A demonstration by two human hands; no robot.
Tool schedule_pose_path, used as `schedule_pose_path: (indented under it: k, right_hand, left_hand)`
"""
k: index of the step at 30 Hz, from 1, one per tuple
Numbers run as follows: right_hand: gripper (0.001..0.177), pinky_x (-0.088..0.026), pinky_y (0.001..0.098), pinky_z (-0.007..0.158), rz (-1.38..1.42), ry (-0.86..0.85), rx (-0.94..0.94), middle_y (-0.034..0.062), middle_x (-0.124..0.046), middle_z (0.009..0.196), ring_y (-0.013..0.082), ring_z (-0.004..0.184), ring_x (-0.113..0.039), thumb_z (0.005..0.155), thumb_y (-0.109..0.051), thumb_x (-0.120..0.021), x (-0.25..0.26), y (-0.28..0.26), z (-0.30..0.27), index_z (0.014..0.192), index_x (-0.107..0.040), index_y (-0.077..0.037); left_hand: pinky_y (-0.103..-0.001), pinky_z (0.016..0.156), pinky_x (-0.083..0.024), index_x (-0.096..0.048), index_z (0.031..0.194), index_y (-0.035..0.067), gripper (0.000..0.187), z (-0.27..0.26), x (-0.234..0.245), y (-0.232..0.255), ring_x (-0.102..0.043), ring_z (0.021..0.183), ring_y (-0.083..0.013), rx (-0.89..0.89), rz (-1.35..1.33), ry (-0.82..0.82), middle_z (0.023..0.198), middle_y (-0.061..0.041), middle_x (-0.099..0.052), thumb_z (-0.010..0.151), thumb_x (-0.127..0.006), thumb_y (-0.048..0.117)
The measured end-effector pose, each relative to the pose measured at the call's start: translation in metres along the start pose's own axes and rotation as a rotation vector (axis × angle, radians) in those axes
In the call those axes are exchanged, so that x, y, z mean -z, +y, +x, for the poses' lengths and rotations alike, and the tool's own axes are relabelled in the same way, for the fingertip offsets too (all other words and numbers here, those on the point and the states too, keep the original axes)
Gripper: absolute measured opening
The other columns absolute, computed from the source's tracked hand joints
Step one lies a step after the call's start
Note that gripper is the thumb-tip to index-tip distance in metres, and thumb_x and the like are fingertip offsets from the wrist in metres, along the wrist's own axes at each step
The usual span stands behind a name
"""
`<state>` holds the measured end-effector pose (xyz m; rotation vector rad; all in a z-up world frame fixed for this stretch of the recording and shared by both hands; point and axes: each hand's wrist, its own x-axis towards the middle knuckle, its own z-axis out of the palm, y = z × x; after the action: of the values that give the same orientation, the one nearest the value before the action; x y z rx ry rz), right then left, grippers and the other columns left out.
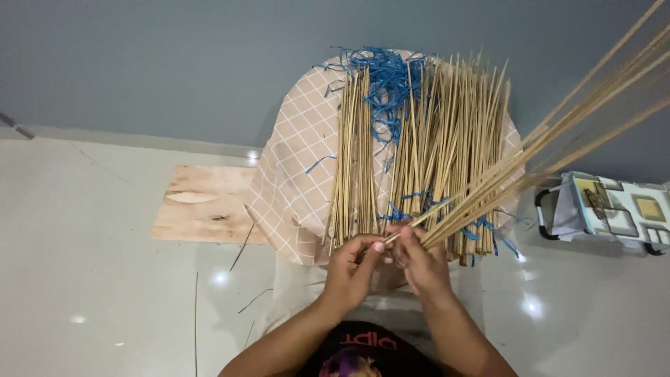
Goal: Tying bundles of thin bamboo sticks together using blue plastic string
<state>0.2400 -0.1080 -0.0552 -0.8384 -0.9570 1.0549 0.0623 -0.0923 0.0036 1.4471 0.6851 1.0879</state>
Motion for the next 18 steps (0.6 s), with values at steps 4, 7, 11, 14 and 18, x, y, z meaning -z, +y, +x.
schedule_pose_path:
  k: [4, 7, 11, 14, 18]
  right_hand:
    - [0.025, -0.038, 0.0191, 0.047, -0.091, 0.097, 0.086, -0.0030, -0.061, 0.074, 0.0034, 0.055, -0.046, 0.105, -0.028, -0.059, -0.027, -0.016, 0.006, 0.101, -0.070, -0.006]
    - [0.021, -0.053, 0.0374, 0.086, -0.096, 0.134, 0.050, 0.0098, -0.064, 0.090, 0.0212, 0.086, -0.062, 0.106, -0.024, -0.053, -0.011, -0.018, 0.011, 0.095, -0.059, -0.006]
    - [0.018, -0.051, 0.0299, 0.058, 0.081, 0.182, 0.074, 0.0070, -0.068, 0.088, 0.0145, 0.067, -0.058, 0.108, -0.026, -0.055, 0.013, -0.049, 0.008, 0.105, -0.066, -0.011]
    - [0.012, -0.041, 0.0196, 0.036, 0.136, 0.356, 0.056, -0.0045, -0.054, 0.073, 0.0036, 0.047, -0.044, 0.110, -0.026, -0.055, 0.028, -0.086, 0.012, 0.103, -0.061, -0.018]
    - [0.030, -0.039, 0.0257, 0.050, 0.035, 0.573, 0.170, 0.0006, -0.060, 0.071, 0.0114, 0.053, -0.050, 0.104, -0.043, -0.070, 0.136, -0.094, 0.023, 0.087, -0.061, -0.020]
  left_hand:
    - [-0.024, 0.072, -0.053, -0.070, 0.112, -0.001, 0.017, 0.002, 0.000, -0.003, -0.064, 0.080, -0.0122, -0.083, -0.018, 0.006, 0.107, -0.010, -0.075, 0.098, -0.062, 0.003]
    - [-0.048, 0.102, -0.049, -0.075, 0.101, 0.001, 0.026, 0.010, 0.012, -0.013, -0.060, 0.119, -0.0307, -0.151, 0.202, -0.026, 0.137, -0.017, -0.059, 0.094, -0.063, 0.023]
    - [-0.026, 0.058, -0.055, -0.073, 0.103, 0.004, 0.017, 0.030, 0.047, -0.017, -0.064, 0.071, -0.0175, -0.197, 0.419, 0.101, 0.095, -0.013, -0.072, 0.093, -0.066, 0.015]
    - [-0.028, 0.058, -0.056, -0.073, 0.100, 0.007, 0.016, 0.041, 0.079, -0.009, -0.066, 0.064, -0.0169, 0.061, 0.752, 0.120, 0.083, -0.009, -0.073, 0.096, -0.065, 0.021]
    - [-0.036, 0.066, -0.052, -0.077, 0.096, 0.009, 0.027, 0.039, 0.104, -0.009, -0.068, 0.068, -0.0251, 0.394, 0.932, 0.070, 0.080, -0.007, -0.075, 0.093, -0.065, 0.034]
